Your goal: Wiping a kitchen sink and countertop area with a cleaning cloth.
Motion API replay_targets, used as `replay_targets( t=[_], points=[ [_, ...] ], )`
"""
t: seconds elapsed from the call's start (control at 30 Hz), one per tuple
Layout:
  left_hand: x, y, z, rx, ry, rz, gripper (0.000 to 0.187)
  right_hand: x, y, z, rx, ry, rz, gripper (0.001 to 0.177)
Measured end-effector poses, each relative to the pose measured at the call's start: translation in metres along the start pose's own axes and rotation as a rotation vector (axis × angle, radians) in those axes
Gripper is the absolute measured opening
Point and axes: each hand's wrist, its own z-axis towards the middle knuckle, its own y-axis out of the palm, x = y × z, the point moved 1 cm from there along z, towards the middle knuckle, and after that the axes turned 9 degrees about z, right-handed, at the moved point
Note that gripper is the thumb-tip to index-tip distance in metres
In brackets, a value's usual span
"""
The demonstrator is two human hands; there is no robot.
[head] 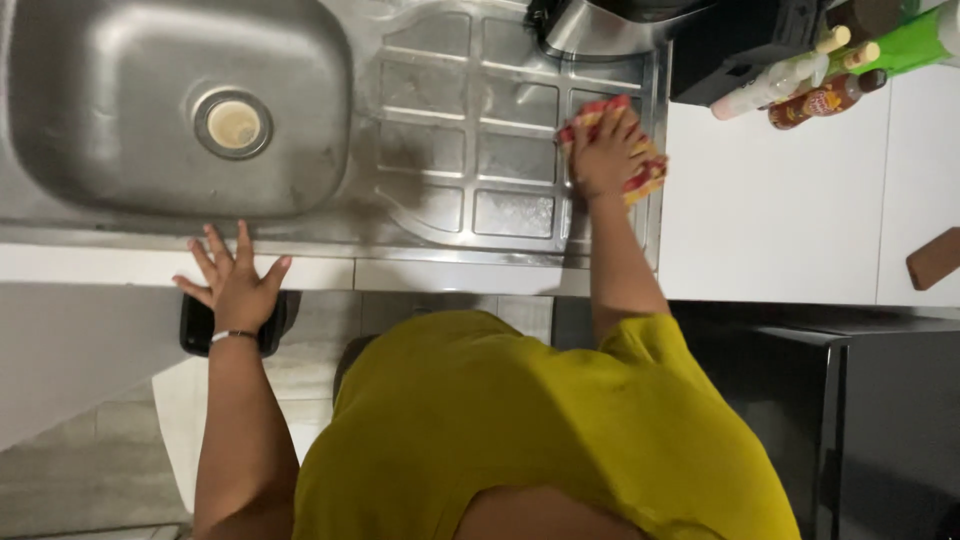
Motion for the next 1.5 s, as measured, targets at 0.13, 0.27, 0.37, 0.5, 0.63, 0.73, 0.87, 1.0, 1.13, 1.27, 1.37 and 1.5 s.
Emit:
replay_targets(
  t=[0.13,0.27,0.37,0.5,0.63,0.73,0.87,1.0,1.13,1.27,1.37,1.5],
  points=[
    [0.065,-0.031,-0.016,0.076,-0.056,-0.402,0.103,-0.061,0.027,-0.085,0.083,-0.274,0.37,0.06],
    [0.156,0.068,0.008,0.602,0.661,-0.68,0.117,-0.139,0.05,-0.184,-0.376,-0.253,1.184,0.054],
    [0.162,0.096,0.004,0.256,0.715,0.031,0.079,-0.207,0.013,-0.206,-0.442,0.308,1.425,0.076],
    [0.123,0.107,0.034,0.42,0.653,-0.005,0.085,-0.183,0.031,-0.172,-1.048,-0.035,1.598,0.075],
    [0.037,0.102,0.058,0.555,0.459,-0.021,0.077,-0.157,0.047,-0.134,-0.826,-0.203,1.363,0.048],
    [-0.034,0.052,0.07,0.606,0.173,0.052,0.076,-0.134,0.049,-0.129,-0.46,-0.555,0.749,0.046],
    [-0.121,-0.027,0.074,0.529,-0.221,0.142,0.078,-0.121,0.047,-0.144,-0.181,-0.781,0.363,0.052],
    [-0.181,-0.064,0.131,0.508,-0.233,0.11,0.083,-0.142,0.049,-0.158,-0.223,-0.573,0.274,0.066],
    [-0.201,-0.08,0.214,0.576,-0.01,0.189,0.081,-0.157,0.053,-0.171,-0.057,-0.517,0.177,0.064],
    [-0.176,-0.088,0.317,0.404,0.121,0.358,0.093,-0.175,0.046,-0.183,0.065,-0.534,0.14,0.062],
    [-0.142,-0.122,0.39,0.282,0.12,0.261,0.103,-0.181,0.044,-0.187,0.062,-0.505,0.113,0.064],
    [-0.11,-0.134,0.472,0.389,0.249,0.179,0.098,-0.186,0.041,-0.187,0.069,-0.483,0.094,0.063]
  ],
)
